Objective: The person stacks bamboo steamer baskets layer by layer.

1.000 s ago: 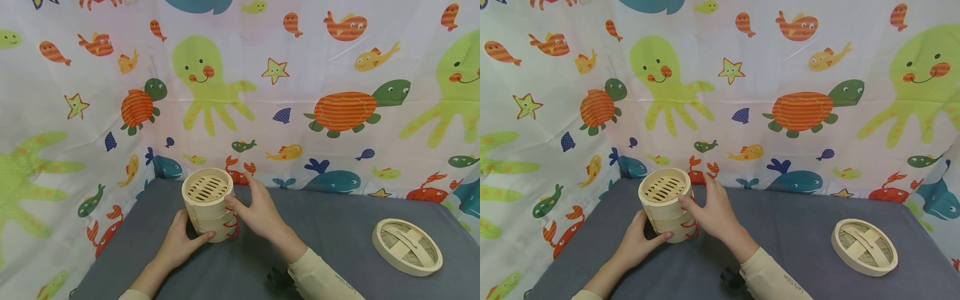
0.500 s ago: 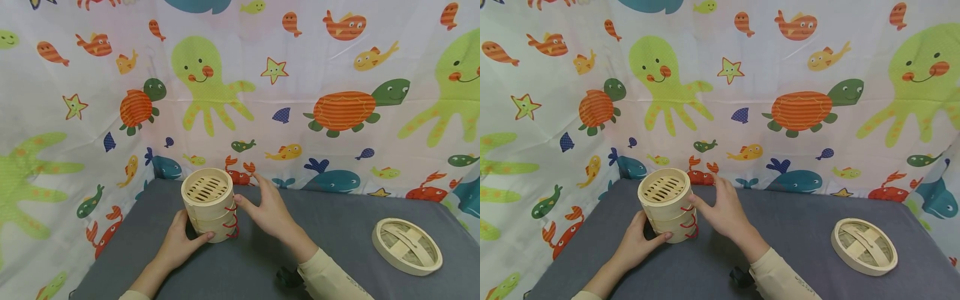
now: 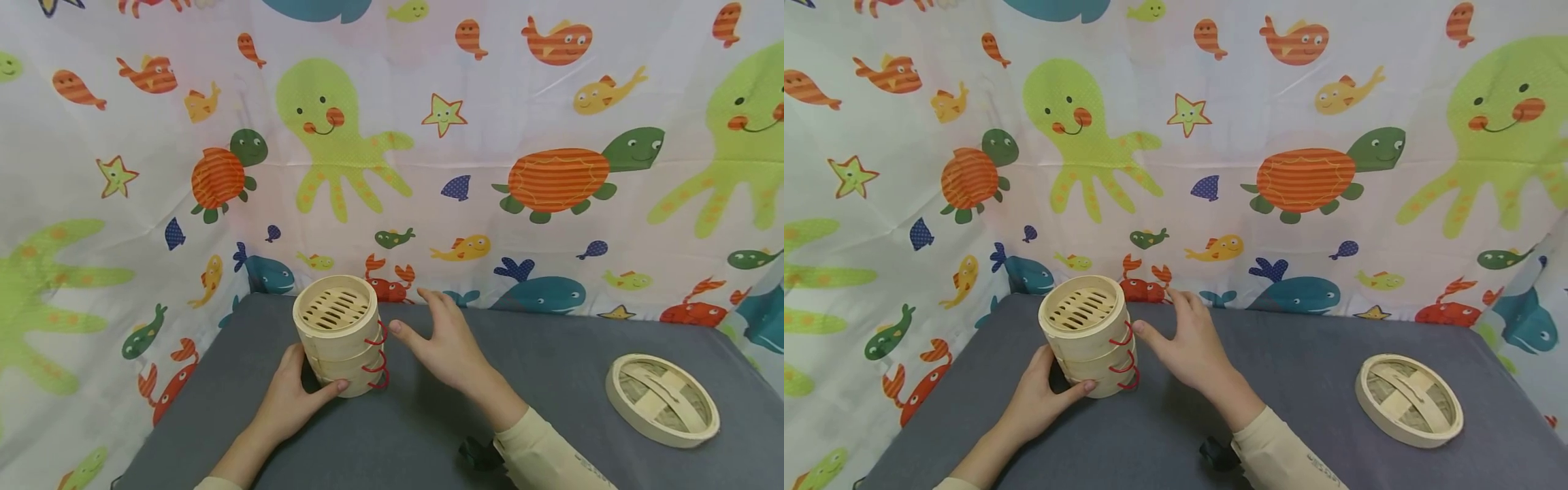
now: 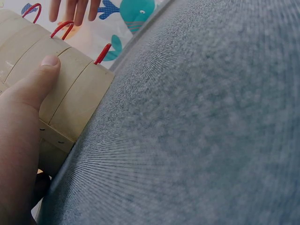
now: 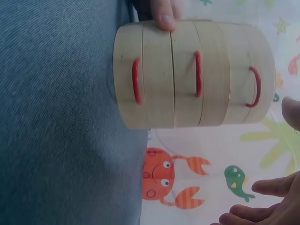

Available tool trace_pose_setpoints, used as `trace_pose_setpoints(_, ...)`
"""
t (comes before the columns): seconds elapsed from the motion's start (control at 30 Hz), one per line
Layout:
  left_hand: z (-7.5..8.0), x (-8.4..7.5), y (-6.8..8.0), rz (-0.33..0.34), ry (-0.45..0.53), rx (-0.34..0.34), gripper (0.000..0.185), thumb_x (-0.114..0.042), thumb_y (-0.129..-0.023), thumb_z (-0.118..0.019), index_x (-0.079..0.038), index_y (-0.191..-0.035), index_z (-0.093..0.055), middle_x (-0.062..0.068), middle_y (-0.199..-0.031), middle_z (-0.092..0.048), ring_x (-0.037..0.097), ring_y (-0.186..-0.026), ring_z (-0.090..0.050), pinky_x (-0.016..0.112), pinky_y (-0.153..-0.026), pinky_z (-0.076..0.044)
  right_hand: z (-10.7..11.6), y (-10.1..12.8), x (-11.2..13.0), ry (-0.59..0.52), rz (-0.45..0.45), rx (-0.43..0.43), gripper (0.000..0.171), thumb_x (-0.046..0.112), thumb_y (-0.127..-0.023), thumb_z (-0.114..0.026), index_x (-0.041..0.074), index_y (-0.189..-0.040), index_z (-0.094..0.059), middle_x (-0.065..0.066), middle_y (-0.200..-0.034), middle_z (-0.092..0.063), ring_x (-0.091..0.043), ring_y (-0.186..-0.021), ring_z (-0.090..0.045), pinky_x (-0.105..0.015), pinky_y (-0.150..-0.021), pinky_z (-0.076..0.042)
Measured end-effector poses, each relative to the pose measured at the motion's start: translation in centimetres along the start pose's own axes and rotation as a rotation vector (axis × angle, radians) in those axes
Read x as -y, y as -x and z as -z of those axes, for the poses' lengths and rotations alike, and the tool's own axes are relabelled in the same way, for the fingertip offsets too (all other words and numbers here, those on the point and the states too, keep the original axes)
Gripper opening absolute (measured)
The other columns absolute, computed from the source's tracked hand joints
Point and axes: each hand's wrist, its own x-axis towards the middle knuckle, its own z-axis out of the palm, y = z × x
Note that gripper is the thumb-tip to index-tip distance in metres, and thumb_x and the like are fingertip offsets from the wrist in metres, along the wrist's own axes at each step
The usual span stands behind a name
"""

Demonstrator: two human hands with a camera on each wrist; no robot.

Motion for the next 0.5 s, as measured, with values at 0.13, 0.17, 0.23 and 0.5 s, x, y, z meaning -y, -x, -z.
trace_pose_setpoints(0.13, 0.0, 0.0, 0.1, 0.004, 0.005, -0.001, 0.099, -0.053, -0.087, -0.092, -0.009, -0.162, -0.044, 0.010, -0.147, -0.051, 0.032, -0.137, -0.054, 0.063, -0.112, -0.045, 0.4, 0.2, -0.7, 0.021, -0.003, -0.001, 0.099, 0.071, -0.098, -0.070, 0.008, -0.167, -0.041, -0.019, -0.168, -0.040, -0.043, -0.152, -0.042, -0.072, -0.116, -0.038)
trace_pose_setpoints(0.17, 0.0, 0.0, 0.1, 0.004, 0.004, 0.000, 0.099, -0.053, -0.087, -0.092, -0.009, -0.161, -0.044, 0.011, -0.147, -0.051, 0.032, -0.137, -0.054, 0.063, -0.112, -0.045, 0.5, 0.3, -0.9, 0.029, -0.005, -0.002, 0.099, 0.071, -0.098, -0.070, 0.007, -0.167, -0.041, -0.019, -0.168, -0.040, -0.043, -0.152, -0.042, -0.073, -0.116, -0.038)
trace_pose_setpoints(0.23, 0.0, 0.0, 0.1, 0.003, 0.001, 0.003, 0.099, -0.053, -0.087, -0.092, -0.009, -0.161, -0.044, 0.011, -0.147, -0.051, 0.032, -0.137, -0.054, 0.063, -0.112, -0.045, 0.8, 0.5, -1.4, 0.046, -0.010, -0.005, 0.098, 0.070, -0.098, -0.070, 0.007, -0.168, -0.040, -0.020, -0.168, -0.039, -0.044, -0.152, -0.042, -0.074, -0.116, -0.038)
trace_pose_setpoints(0.5, -0.1, 0.0, 0.0, 0.000, -0.009, 0.002, 0.095, -0.052, -0.088, -0.092, -0.008, -0.158, -0.047, 0.010, -0.143, -0.053, 0.030, -0.132, -0.056, 0.061, -0.110, -0.047, 2.5, 1.2, -3.5, 0.117, -0.012, -0.038, 0.095, 0.066, -0.099, -0.071, 0.004, -0.166, -0.042, -0.025, -0.166, -0.041, -0.049, -0.150, -0.043, -0.075, -0.114, -0.039)
